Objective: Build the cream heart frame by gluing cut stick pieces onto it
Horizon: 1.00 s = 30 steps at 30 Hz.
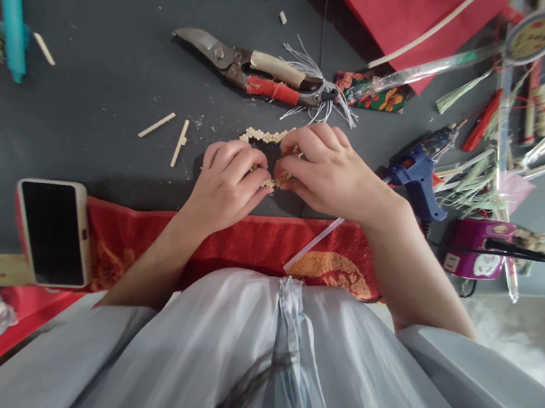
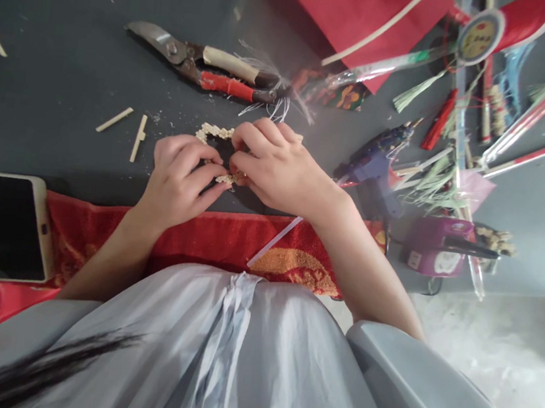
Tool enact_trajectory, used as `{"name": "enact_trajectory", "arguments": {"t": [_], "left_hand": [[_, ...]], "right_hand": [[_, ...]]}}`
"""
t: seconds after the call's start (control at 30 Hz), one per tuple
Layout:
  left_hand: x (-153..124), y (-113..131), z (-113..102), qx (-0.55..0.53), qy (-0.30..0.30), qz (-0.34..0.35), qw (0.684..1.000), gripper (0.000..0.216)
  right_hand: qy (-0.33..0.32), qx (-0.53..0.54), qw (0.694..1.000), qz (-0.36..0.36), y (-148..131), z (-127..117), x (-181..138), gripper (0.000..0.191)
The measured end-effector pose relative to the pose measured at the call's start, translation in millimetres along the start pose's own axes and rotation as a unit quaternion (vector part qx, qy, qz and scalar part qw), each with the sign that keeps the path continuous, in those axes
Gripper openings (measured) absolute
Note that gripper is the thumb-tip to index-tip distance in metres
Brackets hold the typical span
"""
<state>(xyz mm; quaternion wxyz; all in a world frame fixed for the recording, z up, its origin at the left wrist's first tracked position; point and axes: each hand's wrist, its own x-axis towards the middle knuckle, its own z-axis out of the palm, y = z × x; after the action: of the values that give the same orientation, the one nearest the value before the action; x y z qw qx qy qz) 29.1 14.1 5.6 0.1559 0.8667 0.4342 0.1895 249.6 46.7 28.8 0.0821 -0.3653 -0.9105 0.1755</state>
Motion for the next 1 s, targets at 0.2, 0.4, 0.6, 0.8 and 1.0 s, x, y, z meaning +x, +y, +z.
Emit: {"name": "enact_trajectory", "arguments": {"t": [0.2, 0.4, 0.6, 0.8, 1.0], "left_hand": [[-0.8, -2.0, 2.5, 0.037, 0.006, 0.024, 0.999, 0.020], [-1.8, -2.4, 1.5, 0.034, 0.018, 0.027, 0.999, 0.019], [-3.8, -3.4, 3.2, 0.006, 0.012, 0.002, 1.000, 0.019], [-6.3, 0.7, 3.9, 0.037, 0.022, 0.004, 0.999, 0.021], [-8.3, 10.4, 4.0, 0.097, 0.062, 0.029, 0.993, 0.020]], "right_hand": [[-0.004, 0.001, 1.000, -0.001, -0.1, 2.3, 0.7, 0.020], [0.035, 0.008, 0.999, 0.021, -0.7, 7.8, -2.7, 0.025], [0.117, 0.000, 0.990, 0.080, -7.6, 25.2, -17.4, 0.028], [0.192, 0.005, 0.964, 0.183, -26.1, 43.6, -27.3, 0.027], [0.232, 0.086, 0.943, 0.224, -39.0, 49.7, -26.0, 0.010]]}}
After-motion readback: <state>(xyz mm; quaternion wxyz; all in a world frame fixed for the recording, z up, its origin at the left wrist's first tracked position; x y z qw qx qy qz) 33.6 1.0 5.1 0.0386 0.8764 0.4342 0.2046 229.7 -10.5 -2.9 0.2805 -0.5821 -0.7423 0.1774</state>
